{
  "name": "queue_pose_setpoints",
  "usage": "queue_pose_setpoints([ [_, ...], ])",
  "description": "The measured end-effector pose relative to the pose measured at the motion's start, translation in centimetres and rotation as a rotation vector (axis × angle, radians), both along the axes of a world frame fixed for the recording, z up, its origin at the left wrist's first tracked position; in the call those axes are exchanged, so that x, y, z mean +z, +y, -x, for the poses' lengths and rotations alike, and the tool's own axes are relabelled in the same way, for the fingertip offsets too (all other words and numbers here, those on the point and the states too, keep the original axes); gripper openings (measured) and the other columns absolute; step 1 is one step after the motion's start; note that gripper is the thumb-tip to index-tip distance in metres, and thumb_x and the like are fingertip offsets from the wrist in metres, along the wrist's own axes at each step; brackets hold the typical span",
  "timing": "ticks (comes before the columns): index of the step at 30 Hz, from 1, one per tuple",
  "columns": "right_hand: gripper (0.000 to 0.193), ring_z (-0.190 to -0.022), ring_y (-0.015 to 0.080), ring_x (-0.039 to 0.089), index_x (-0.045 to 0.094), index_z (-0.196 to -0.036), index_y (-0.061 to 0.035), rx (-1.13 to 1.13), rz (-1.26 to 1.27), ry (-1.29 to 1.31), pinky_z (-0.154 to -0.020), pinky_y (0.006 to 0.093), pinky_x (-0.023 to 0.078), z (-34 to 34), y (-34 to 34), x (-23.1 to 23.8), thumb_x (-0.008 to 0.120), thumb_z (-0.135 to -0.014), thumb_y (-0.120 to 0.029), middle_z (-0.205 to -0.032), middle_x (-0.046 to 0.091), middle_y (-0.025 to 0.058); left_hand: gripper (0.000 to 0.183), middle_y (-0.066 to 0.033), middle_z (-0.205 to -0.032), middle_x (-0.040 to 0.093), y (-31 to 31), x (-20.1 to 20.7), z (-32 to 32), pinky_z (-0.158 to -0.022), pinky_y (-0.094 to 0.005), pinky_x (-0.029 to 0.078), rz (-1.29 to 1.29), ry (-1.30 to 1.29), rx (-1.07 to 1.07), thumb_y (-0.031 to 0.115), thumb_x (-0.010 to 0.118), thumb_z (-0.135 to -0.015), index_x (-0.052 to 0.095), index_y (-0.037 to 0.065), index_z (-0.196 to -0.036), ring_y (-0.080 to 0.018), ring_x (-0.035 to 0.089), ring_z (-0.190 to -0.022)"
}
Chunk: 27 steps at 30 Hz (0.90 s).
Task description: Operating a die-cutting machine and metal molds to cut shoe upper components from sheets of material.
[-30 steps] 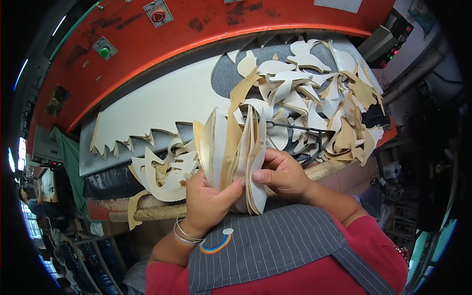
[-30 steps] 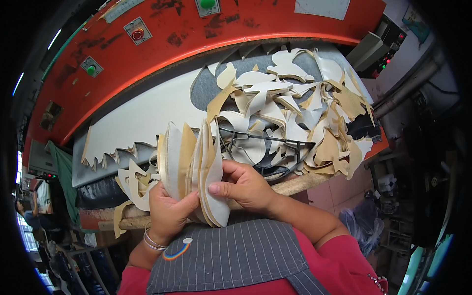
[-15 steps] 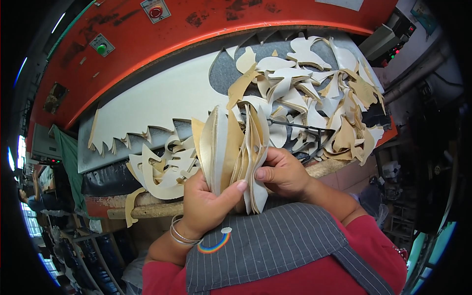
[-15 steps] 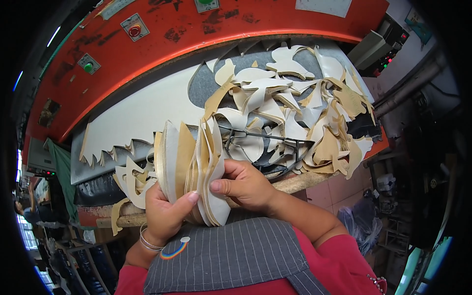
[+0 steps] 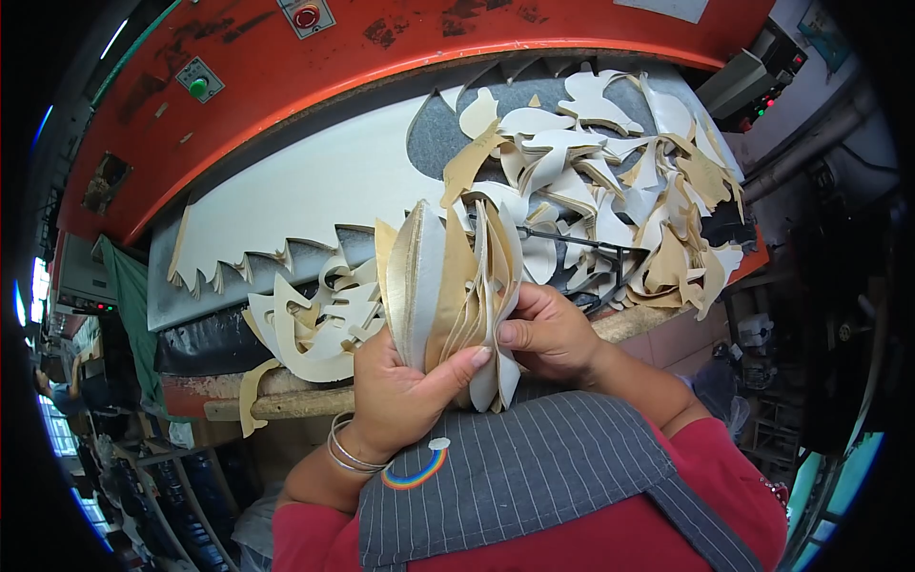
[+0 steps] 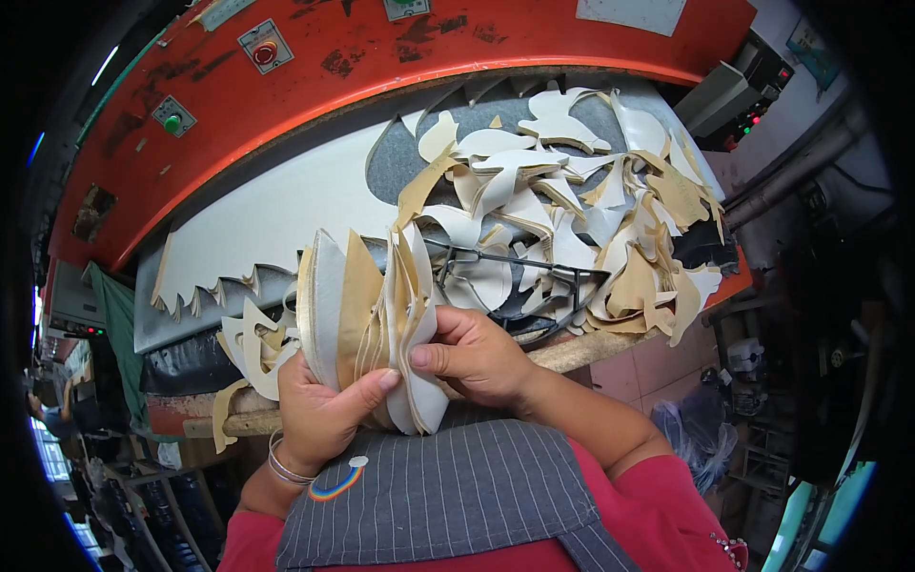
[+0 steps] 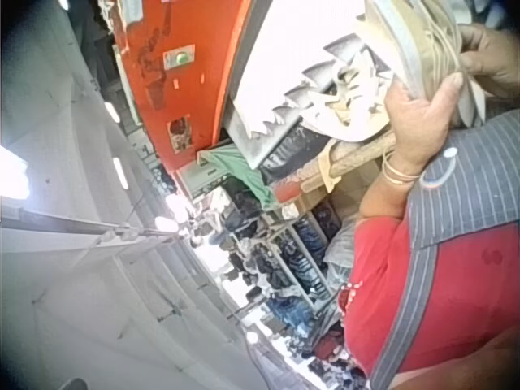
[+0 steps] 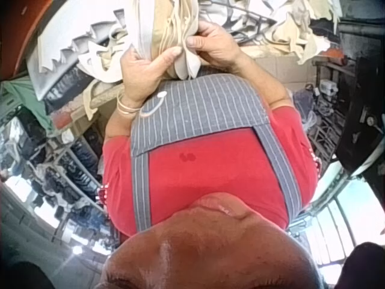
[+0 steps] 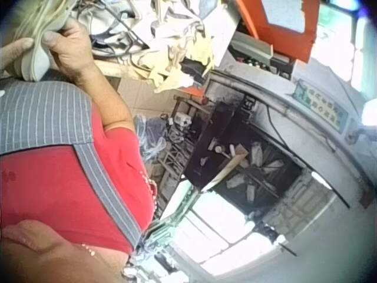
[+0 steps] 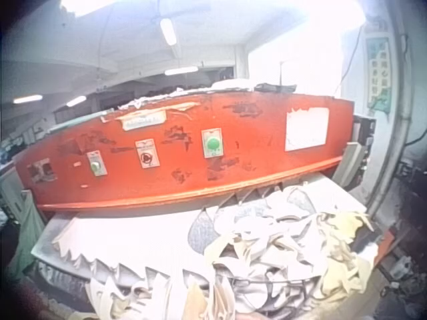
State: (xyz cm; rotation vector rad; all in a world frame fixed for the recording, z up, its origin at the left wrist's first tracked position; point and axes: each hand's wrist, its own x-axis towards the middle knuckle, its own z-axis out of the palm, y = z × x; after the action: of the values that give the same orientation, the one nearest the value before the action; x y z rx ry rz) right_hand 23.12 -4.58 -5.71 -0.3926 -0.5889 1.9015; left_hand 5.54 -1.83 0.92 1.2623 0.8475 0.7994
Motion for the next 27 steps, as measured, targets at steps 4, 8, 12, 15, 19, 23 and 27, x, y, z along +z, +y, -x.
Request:
queue_pose_setpoints([
  [4,0.039,-0.110,0.0213,0.054,0.045,-0.124,0.0017,0.011,-0.018,0.034,-0.097,0.0354,0.041,0.2,0.0,-0.1,0.057,-0.088,-0.010,-0.118,0.056,0.0130,0.031,-0.0093,-0.095,0.066,0.0,0.1,0.0,-0.075,-0.0266,0.050,0.005,0.003,0.010,0.003,0.072,-0.076,0.060,-0.004,-0.103,-0.0128,0.062,-0.084],
  [8,0.040,-0.111,0.0213,0.053,0.045,-0.124,0.0010,0.024,0.012,0.028,-0.098,0.0360,0.040,0.2,-0.1,-0.2,0.057,-0.088,-0.011,-0.118,0.056,0.0128,0.033,-0.0097,-0.095,0.066,0.0,0.1,0.2,-0.075,-0.0266,0.050,-0.014,0.027,-0.006,0.004,0.073,-0.075,0.059,-0.004,-0.104,-0.0130,0.062,-0.084],
  [12,0.040,-0.110,0.0209,0.054,0.045,-0.124,0.0001,0.042,0.001,0.055,-0.097,0.0361,0.040,0.3,-0.1,-0.3,0.058,-0.087,-0.011,-0.117,0.056,0.0125,0.035,-0.0102,-0.097,0.065,-0.1,0.3,0.4,-0.076,-0.0265,0.050,-0.004,0.020,-0.054,0.006,0.073,-0.075,0.059,-0.004,-0.105,-0.0133,0.062,-0.086],
  [15,0.039,-0.109,0.0203,0.054,0.047,-0.123,-0.0007,0.066,-0.001,0.079,-0.098,0.0361,0.040,0.4,-0.2,-0.5,0.058,-0.087,-0.011,-0.117,0.056,0.0114,0.034,-0.0101,-0.098,0.065,-0.2,0.3,0.8,-0.077,-0.0261,0.049,-0.008,-0.012,-0.078,0.008,0.072,-0.077,0.058,-0.005,-0.106,-0.0131,0.061,-0.087],
  [19,0.037,-0.111,0.0197,0.052,0.049,-0.121,-0.0016,0.065,-0.032,0.088,-0.099,0.0365,0.037,0.5,-0.2,-0.4,0.059,-0.087,-0.011,-0.117,0.057,0.0097,0.030,-0.0097,-0.099,0.064,-0.6,0.7,0.9,-0.077,-0.0254,0.049,0.071,-0.080,-0.062,0.009,0.065,-0.083,0.057,-0.005,-0.108,-0.0121,0.060,-0.088],
  [23,0.037,-0.112,0.0200,0.051,0.049,-0.121,-0.0017,0.077,-0.042,0.090,-0.100,0.0369,0.036,0.5,-0.2,-0.3,0.058,-0.087,-0.011,-0.117,0.057,0.0095,0.027,-0.0093,-0.099,0.064,-0.7,0.5,1.0,-0.077,-0.0252,0.049,0.027,-0.081,-0.064,0.008,0.062,-0.086,0.057,-0.005,-0.109,-0.0114,0.060,-0.088],
  [27,0.035,-0.111,0.0205,0.052,0.050,-0.120,-0.0017,0.078,-0.031,0.101,-0.100,0.0368,0.037,0.6,-0.3,-0.3,0.058,-0.087,-0.011,-0.116,0.057,0.0101,0.025,-0.0091,-0.099,0.064,-0.8,0.6,1.3,-0.077,-0.0251,0.049,0.032,-0.082,-0.087,0.009,0.059,-0.088,0.058,-0.005,-0.109,-0.0110,0.060,-0.088],
])
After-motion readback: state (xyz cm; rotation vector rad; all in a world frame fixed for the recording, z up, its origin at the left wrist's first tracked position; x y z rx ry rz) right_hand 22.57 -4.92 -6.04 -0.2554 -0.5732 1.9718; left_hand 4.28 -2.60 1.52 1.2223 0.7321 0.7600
